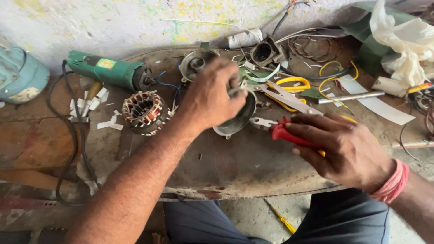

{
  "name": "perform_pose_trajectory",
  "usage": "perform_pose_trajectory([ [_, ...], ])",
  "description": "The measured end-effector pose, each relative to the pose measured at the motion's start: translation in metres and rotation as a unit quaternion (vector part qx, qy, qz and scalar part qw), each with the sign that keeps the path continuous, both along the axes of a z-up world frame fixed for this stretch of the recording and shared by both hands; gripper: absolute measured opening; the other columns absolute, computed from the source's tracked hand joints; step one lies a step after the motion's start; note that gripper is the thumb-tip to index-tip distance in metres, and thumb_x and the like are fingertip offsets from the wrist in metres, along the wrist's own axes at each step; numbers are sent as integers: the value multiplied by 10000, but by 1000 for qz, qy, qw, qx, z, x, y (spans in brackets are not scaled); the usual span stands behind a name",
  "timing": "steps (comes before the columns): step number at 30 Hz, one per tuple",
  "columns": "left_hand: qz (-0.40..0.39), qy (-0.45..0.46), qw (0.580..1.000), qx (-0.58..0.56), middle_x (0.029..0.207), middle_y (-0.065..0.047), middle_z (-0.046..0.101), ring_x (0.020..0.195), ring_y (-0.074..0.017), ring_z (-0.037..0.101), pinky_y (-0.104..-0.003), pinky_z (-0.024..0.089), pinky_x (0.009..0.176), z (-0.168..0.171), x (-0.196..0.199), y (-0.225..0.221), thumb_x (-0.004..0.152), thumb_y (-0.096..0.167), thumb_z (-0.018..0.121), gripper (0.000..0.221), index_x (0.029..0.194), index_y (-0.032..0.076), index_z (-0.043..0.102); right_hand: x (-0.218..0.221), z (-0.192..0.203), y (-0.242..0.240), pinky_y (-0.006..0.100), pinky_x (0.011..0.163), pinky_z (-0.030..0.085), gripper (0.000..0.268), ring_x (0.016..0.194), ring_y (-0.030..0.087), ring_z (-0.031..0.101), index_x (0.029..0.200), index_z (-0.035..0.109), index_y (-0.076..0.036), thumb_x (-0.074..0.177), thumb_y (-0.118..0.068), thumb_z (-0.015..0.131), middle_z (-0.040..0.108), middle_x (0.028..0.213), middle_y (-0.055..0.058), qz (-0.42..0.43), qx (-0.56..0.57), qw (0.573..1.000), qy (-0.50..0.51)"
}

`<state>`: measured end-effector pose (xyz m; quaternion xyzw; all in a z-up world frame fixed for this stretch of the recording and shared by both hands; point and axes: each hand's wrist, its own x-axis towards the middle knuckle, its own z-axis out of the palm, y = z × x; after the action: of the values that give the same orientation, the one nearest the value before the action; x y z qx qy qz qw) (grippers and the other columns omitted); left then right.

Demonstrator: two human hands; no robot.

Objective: The person cuts green insulating material with scissors and fits it into a motor housing. They then use pliers to adjust components inside the housing. The task involves handling motor parts and tools on a cluttered workbench.

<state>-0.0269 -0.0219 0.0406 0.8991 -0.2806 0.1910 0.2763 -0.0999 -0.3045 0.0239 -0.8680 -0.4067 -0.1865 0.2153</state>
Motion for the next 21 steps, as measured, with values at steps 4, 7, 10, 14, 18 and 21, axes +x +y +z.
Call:
perform_pose_trajectory([
  [4,-5,52,998,-45,801,-95,659,714,-233,688,-394,540,633,-4,-10,8,882,230,800,338,921,27,533,-8,-7,5,398,755,567,462,887,292,705,1207,715,-133,762,-236,782,731,1172,78,-31,36,998,42],
  [7,3,53,996,-69,826,-100,690,741,-240,714,-397,553,660,-8,-13,9,928,224,765,294,953,24,551,-12,-10,5,393,776,564,473,895,284,705,1223,705,-126,765,-226,772,727,1179,66,-45,45,997,49],
  [10,63,19,996,-63,911,-150,722,788,-276,719,-411,561,702,-11,-16,-1,947,247,729,274,1038,12,621,-10,-10,7,386,754,566,449,885,285,698,1198,719,-142,756,-206,762,721,1189,74,-53,19,998,16],
  [14,84,49,994,-47,1026,-177,770,905,-333,734,-427,568,807,-11,-17,-11,999,291,674,275,1125,63,761,-6,-8,16,383,701,561,401,820,270,688,1142,741,-158,742,-187,760,728,1182,51,-42,-13,999,-21],
  [18,144,243,958,-59,925,-130,789,776,-316,774,-424,574,722,-4,-20,-5,953,338,639,297,1094,98,743,-11,-4,22,374,676,556,396,805,259,687,1161,765,-183,766,-202,775,732,1178,35,-86,-33,995,-30],
  [21,48,19,988,-145,1031,-179,762,965,-312,750,-400,580,852,-9,-34,13,978,233,664,260,1113,29,750,-3,-3,15,373,747,566,353,865,256,685,1168,739,-140,825,-224,736,717,1186,54,-154,-52,983,-87],
])
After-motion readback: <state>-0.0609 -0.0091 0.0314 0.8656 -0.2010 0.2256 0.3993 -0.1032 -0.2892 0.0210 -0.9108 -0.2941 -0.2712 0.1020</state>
